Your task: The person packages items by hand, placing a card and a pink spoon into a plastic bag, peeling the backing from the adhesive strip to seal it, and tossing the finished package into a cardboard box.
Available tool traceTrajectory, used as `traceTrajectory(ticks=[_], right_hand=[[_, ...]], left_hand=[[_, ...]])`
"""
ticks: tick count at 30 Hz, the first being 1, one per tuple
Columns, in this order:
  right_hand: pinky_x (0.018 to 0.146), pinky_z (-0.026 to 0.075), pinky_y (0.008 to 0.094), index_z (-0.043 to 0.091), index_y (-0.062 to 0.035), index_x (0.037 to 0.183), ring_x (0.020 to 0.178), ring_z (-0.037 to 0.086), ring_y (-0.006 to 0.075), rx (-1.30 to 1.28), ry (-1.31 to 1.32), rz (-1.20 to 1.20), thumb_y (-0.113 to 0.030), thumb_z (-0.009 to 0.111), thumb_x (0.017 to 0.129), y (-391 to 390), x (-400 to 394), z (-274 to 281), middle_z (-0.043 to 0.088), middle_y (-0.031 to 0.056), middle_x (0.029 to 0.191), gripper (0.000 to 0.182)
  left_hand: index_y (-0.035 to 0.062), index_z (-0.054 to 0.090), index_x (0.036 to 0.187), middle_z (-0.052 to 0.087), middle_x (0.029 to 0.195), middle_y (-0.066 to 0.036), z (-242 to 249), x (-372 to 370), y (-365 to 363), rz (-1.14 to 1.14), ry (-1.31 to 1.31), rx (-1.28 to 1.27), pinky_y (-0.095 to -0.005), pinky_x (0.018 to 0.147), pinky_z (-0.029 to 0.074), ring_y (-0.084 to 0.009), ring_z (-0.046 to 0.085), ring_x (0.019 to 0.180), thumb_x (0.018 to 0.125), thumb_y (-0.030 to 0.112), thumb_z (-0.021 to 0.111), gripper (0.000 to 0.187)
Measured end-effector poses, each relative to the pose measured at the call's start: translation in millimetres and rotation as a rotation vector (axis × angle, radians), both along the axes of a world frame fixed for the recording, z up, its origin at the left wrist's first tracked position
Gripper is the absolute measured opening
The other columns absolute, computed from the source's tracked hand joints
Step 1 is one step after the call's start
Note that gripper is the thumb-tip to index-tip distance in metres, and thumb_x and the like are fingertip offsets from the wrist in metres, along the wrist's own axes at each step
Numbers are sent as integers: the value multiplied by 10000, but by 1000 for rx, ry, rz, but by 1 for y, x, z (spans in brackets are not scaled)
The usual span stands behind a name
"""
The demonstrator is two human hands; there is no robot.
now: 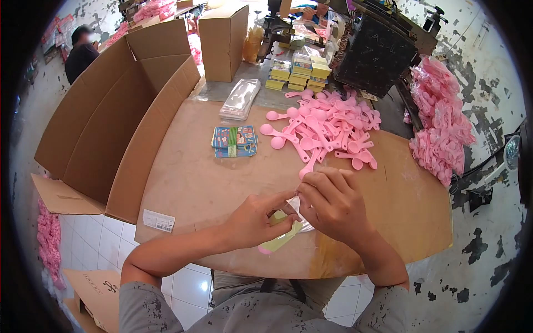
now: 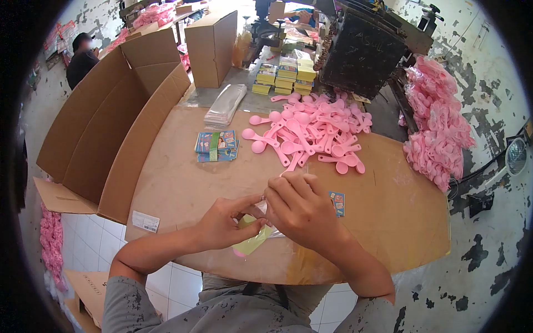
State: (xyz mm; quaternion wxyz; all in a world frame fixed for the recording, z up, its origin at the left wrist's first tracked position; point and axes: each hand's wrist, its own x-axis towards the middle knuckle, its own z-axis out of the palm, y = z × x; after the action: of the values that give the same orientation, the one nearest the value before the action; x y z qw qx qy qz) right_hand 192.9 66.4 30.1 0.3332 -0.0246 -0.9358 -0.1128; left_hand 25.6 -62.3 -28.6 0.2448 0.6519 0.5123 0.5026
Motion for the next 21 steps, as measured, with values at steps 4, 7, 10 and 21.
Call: traceTrajectory(ticks=[4, 7, 10, 21], right_hand=[[819, 458, 351, 675, -49, 852, 969, 626, 196, 84, -34, -14, -139, 709, 744, 0, -1, -4, 637, 40, 982, 145], [803, 460, 349, 672, -52, 831, 951, 621, 196, 71, -75, 0, -125, 702, 733, -2, -1, 0, 641, 39, 983, 126], [776, 463, 350, 664, -51, 820, 921, 618, 196, 58, -164, 1, -127, 705, 723, 1, 0, -2, 644, 42, 982, 130], [671, 516, 303, 648, -28, 941, 747, 649, 156, -1573, 193, 70, -25, 677, 894, 93, 136, 24, 654, 58, 855, 55]], left_hand=[[0, 565, 1412, 777, 907, -79, 1, 1, -3, 33, 133, -72, -356, 589, 551, -225, 697, 623, 883, 106, 769, 577], [-1, 556, 1414, 771, 905, -78, -4, 0, -2, 38, 210, -41, -392, 617, 574, -272, 723, 645, 885, 120, 760, 580], [2, 554, 1421, 767, 899, -87, -7, 1, -2, 34, 263, -29, -398, 630, 581, -285, 720, 655, 889, 124, 750, 580], [8, 523, 1486, 783, 1006, -92, 0, -10, 3, -66, -382, -268, -257, 756, 553, -74, 697, 903, 953, 12, 698, 561]])
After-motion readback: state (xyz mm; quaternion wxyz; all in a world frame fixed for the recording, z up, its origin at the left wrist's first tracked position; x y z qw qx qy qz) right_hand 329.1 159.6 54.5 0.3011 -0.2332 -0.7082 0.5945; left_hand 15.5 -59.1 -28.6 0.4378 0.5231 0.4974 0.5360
